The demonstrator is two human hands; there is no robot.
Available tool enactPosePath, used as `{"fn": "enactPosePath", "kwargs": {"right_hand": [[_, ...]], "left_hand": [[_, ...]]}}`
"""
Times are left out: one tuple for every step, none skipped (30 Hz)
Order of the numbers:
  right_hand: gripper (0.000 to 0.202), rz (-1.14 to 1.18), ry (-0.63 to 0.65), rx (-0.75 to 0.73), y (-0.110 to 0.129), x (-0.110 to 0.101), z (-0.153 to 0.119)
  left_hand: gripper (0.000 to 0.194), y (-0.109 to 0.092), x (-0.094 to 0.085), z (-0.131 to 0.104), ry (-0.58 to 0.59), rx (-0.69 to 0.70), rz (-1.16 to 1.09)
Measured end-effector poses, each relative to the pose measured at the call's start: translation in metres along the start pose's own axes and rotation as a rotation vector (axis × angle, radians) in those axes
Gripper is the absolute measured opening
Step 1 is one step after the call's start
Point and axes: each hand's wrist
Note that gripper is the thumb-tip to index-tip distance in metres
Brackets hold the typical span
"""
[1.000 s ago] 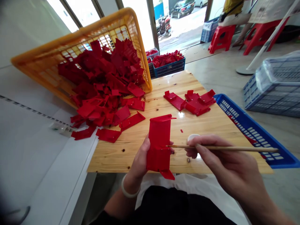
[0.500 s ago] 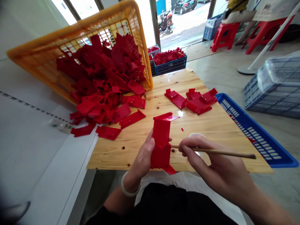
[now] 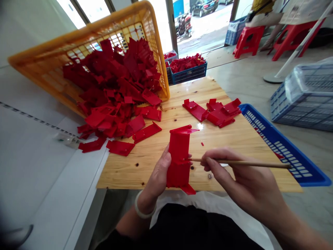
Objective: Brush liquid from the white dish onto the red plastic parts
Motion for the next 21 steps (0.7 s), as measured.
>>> {"fn": "enactPosePath", "kwargs": {"right_hand": [[0.016, 0.009, 0.007, -0.007, 0.001, 0.0, 0.0], [0.016, 0.011, 0.017, -0.012, 0.002, 0.0, 0.001], [0.016, 0.007, 0.024, -0.018, 0.002, 0.0, 0.002], [0.016, -0.004, 0.029, -0.023, 0.002, 0.0, 0.002], [0.015, -0.017, 0.026, -0.024, 0.002, 0.0, 0.003], [0.015, -0.023, 0.015, -0.023, 0.003, 0.0, 0.004], [0.015, -0.022, 0.006, -0.02, 0.003, -0.001, 0.004], [0.015, -0.014, 0.004, -0.018, 0.003, -0.001, 0.005], [0.015, -0.004, 0.007, -0.017, 0.002, -0.002, 0.005], [0.014, 0.003, 0.009, -0.016, 0.002, -0.002, 0.005], [0.014, 0.004, 0.015, -0.021, 0.001, -0.002, 0.006], [0.013, 0.002, 0.026, -0.024, 0.001, -0.002, 0.006], [0.012, 0.003, 0.031, -0.02, 0.0, -0.001, 0.006], [0.012, 0.012, 0.033, -0.01, -0.001, 0.0, 0.007], [0.012, 0.031, 0.031, 0.002, -0.001, 0.001, 0.007], [0.013, 0.059, 0.033, 0.016, 0.0, 0.002, 0.007], [0.014, 0.091, 0.036, 0.034, 0.001, 0.004, 0.006], [0.015, 0.121, 0.035, 0.056, 0.003, 0.004, 0.005], [0.017, 0.147, 0.02, 0.086, 0.005, 0.004, 0.004], [0.018, 0.17, -0.014, 0.129, 0.007, 0.004, 0.003], [0.02, 0.193, -0.07, 0.178, 0.008, 0.002, 0.002]], "left_hand": [[0.073, -0.001, 0.0, 0.0, -0.002, 0.001, 0.002], [0.073, -0.001, 0.001, 0.0, -0.004, 0.003, 0.007], [0.072, -0.001, 0.001, 0.001, -0.006, 0.007, 0.012], [0.072, -0.001, 0.001, 0.001, -0.005, 0.008, 0.012], [0.071, 0.0, 0.001, 0.001, -0.004, 0.008, 0.007], [0.071, 0.001, 0.0, 0.002, -0.003, 0.007, -0.003], [0.07, 0.002, 0.0, 0.003, 0.0, 0.001, -0.018], [0.07, 0.003, 0.0, 0.003, 0.002, -0.009, -0.037], [0.07, 0.004, 0.0, 0.004, 0.001, -0.022, -0.06], [0.07, 0.006, -0.001, 0.005, -0.002, -0.034, -0.083], [0.07, 0.007, -0.001, 0.006, -0.008, -0.042, -0.108], [0.069, 0.008, 0.0, 0.006, -0.012, -0.051, -0.135], [0.069, 0.009, 0.0, 0.007, -0.017, -0.058, -0.164], [0.07, 0.009, 0.0, 0.007, -0.023, -0.065, -0.189], [0.07, 0.01, 0.001, 0.007, -0.03, -0.074, -0.21], [0.071, 0.01, 0.001, 0.007, -0.036, -0.082, -0.225], [0.071, 0.011, 0.001, 0.007, -0.041, -0.089, -0.234], [0.071, 0.013, 0.0, 0.008, -0.042, -0.091, -0.238], [0.071, 0.016, -0.001, 0.01, -0.044, -0.092, -0.24], [0.071, 0.02, -0.003, 0.015, -0.049, -0.1, -0.246], [0.07, 0.026, -0.006, 0.021, -0.056, -0.12, -0.257]]}}
Point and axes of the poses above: each hand's wrist, its own z-axis towards the middle knuckle, its own x-axis out of the palm, y = z × x, and after that the axes turned 9 degrees about x, right-handed
